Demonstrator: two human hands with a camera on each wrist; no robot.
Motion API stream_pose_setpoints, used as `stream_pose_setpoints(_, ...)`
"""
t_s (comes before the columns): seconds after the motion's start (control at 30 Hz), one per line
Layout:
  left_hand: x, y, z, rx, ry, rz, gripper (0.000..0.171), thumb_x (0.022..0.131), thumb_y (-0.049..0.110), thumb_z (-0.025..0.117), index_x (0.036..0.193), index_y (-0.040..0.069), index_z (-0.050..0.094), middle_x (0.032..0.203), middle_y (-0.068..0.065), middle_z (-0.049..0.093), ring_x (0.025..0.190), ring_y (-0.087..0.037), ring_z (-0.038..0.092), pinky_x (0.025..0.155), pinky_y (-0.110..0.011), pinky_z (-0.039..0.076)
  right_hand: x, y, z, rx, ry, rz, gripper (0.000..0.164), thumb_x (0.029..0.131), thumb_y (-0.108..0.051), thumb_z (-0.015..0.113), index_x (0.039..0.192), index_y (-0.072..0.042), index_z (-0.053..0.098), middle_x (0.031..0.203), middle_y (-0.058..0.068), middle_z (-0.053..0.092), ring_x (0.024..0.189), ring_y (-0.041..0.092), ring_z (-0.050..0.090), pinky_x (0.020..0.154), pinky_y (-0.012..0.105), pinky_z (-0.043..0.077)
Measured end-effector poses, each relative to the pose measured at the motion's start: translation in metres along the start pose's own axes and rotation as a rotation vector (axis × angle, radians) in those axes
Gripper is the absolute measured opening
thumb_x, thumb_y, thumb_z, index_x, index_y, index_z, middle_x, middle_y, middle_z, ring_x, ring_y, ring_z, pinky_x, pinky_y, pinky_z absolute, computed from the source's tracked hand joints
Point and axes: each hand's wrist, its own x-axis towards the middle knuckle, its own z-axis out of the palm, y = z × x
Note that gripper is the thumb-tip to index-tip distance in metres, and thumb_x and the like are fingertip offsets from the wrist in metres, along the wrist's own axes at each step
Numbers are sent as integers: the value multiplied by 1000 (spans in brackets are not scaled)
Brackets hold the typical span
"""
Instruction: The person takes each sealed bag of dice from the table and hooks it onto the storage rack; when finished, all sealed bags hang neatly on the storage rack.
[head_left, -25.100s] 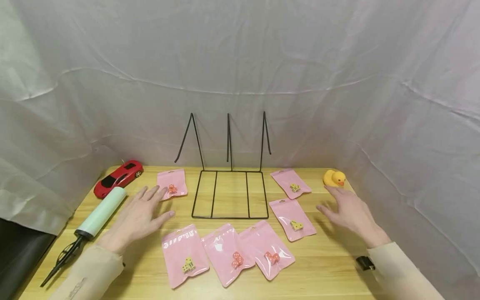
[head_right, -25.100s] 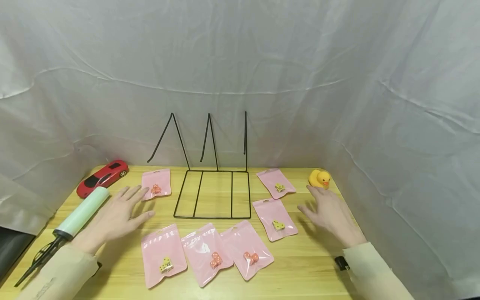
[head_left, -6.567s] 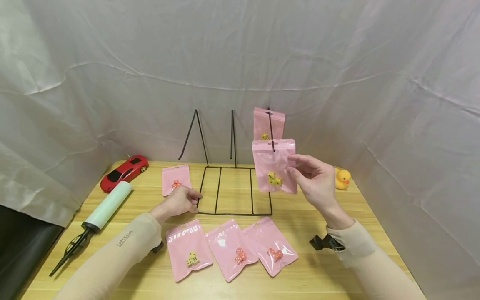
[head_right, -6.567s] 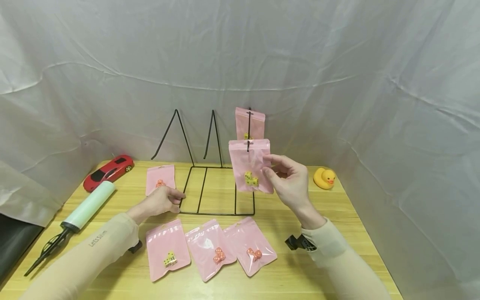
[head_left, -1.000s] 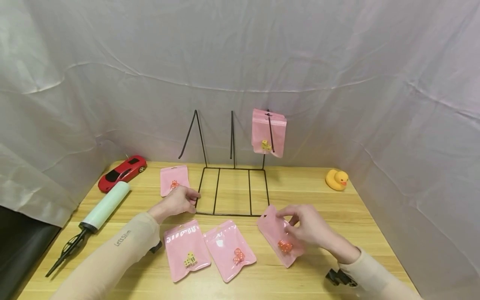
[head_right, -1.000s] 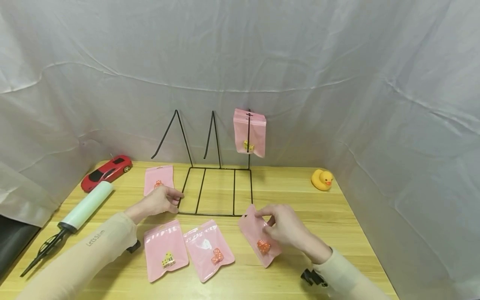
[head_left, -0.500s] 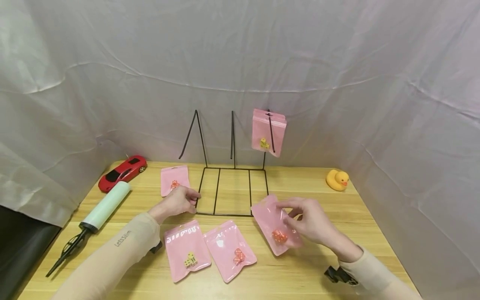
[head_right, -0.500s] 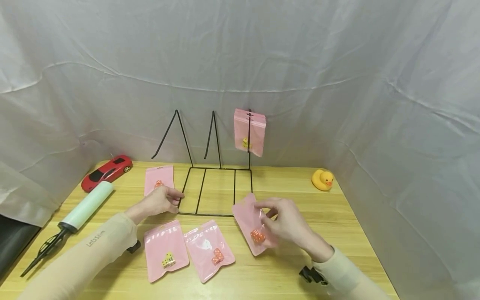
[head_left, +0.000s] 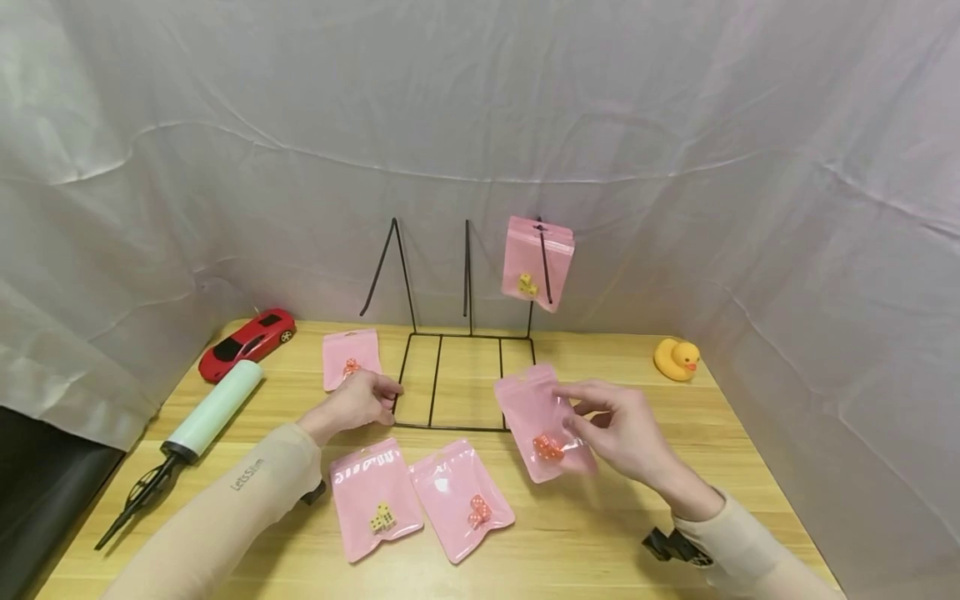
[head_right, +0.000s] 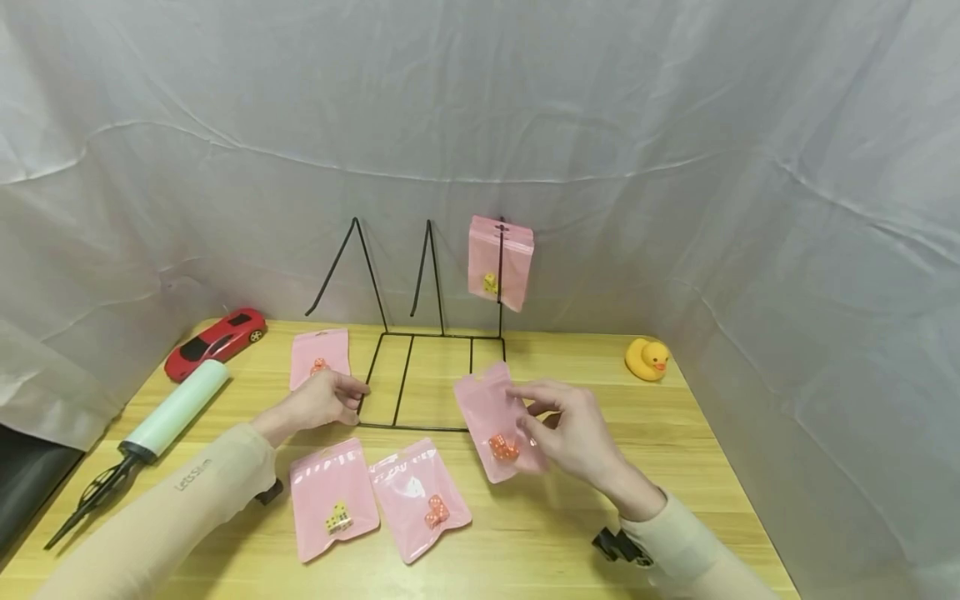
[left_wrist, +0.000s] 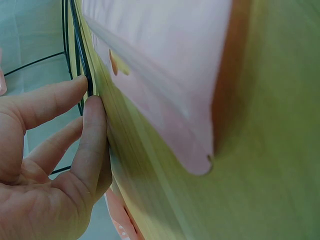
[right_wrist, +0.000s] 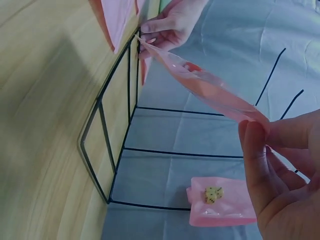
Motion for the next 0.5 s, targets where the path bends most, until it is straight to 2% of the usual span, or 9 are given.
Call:
stream_pose_setpoints(0.17, -1, 1, 0, -4, 0, -3, 58, 83, -4, 91, 140, 0, 76, 125, -16, 77, 110, -23, 70, 105, -42, 58, 1, -2, 1, 21, 53, -45, 38, 90, 15, 82, 126, 1, 83, 120, 22, 84, 88, 1, 78, 68, 24, 67)
stream_pose_setpoints(0.5, 0, 1, -1, -3, -8, 5, 58, 84, -4, 90, 140, -2, 75, 124, -17, 77, 109, -23, 70, 100, -37, 58, 4, -8, 4, 91, 114, -143, 40, 87, 19, 82, 124, 4, 82, 119, 25, 83, 92, 0, 79, 69, 24, 66)
